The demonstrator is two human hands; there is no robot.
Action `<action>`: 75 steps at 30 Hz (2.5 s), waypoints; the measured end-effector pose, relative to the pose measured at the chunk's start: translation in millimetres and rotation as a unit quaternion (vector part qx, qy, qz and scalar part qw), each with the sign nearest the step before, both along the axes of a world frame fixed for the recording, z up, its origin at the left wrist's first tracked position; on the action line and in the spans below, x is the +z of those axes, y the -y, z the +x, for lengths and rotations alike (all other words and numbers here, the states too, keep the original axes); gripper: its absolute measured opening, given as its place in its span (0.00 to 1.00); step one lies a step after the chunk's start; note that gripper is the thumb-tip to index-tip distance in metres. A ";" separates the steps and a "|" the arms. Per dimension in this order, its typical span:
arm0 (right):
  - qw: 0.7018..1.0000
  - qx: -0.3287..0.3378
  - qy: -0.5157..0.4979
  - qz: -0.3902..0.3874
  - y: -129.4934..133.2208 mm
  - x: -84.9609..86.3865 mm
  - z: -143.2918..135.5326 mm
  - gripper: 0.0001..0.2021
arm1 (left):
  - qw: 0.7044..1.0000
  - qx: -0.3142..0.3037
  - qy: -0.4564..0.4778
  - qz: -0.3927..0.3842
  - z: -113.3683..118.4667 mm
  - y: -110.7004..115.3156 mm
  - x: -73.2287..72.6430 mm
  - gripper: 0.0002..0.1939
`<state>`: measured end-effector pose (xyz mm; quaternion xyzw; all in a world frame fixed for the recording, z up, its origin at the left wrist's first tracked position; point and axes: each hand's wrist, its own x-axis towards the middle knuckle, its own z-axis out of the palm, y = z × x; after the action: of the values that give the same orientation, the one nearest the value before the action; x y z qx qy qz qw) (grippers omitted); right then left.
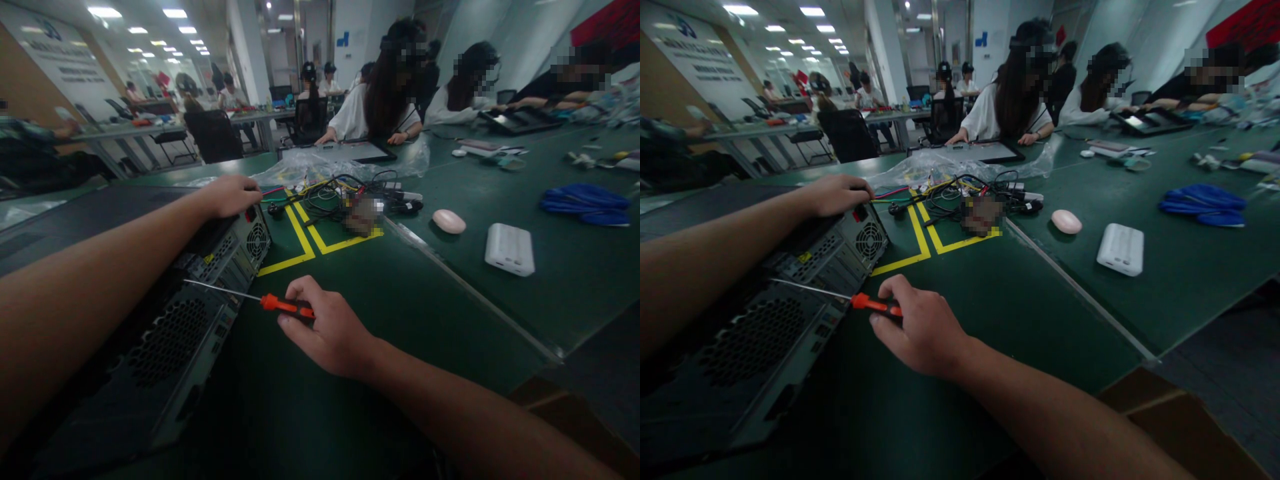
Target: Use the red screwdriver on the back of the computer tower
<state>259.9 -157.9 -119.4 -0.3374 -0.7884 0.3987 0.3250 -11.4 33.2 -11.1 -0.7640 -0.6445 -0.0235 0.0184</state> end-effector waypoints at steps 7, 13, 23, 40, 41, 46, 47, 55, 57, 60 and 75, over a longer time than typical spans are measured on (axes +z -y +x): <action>1.000 -0.002 0.006 0.002 0.6 0.5 -0.1 0.10 | 1.000 0.007 0.001 -0.004 1.7 1.8 0.9 0.32; 1.000 -0.003 0.011 0.003 1.1 0.5 1.0 0.10 | 1.000 0.007 0.000 0.002 1.3 1.8 -0.3 0.33; 1.000 -0.005 0.013 0.008 -0.2 4.1 1.3 0.10 | 1.000 0.010 -0.008 -0.006 4.6 5.6 3.6 0.34; 0.999 -0.004 -0.016 0.038 -0.6 -0.7 1.9 0.12 | 1.000 0.003 -0.019 -0.014 4.2 5.1 5.3 0.34; 0.999 -0.002 -0.014 0.037 -0.6 -1.2 1.7 0.12 | 1.000 0.004 -0.019 -0.012 4.2 4.7 5.0 0.34; 0.998 -0.001 -0.022 0.057 -1.2 -1.4 0.8 0.15 | 1.000 0.007 -0.007 -0.012 3.8 2.8 4.0 0.32; 0.998 -0.002 -0.024 0.060 -1.3 -1.1 0.8 0.16 | 1.000 0.008 -0.007 -0.014 4.1 3.2 4.3 0.32; 0.999 -0.032 -0.021 -0.003 3.3 -0.9 -0.7 0.19 | 1.000 0.003 -0.017 -0.012 6.6 9.6 4.4 0.29; 0.999 -0.035 -0.020 -0.006 4.3 -1.4 -0.8 0.19 | 1.000 0.005 -0.010 -0.008 4.9 7.4 2.1 0.29; 0.999 -0.033 -0.021 0.007 4.3 -1.8 -0.6 0.14 | 1.000 0.005 -0.014 -0.002 1.6 3.3 -0.8 0.30; 1.000 -0.022 -0.009 0.015 2.7 -0.1 0.5 0.11 | 1.000 0.004 -0.005 0.002 -1.7 0.2 -4.0 0.29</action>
<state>260.4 -160.6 -119.5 -0.3460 -0.7837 0.3826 0.3461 -13.1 33.1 -15.1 -0.7614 -0.6475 -0.0214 0.0232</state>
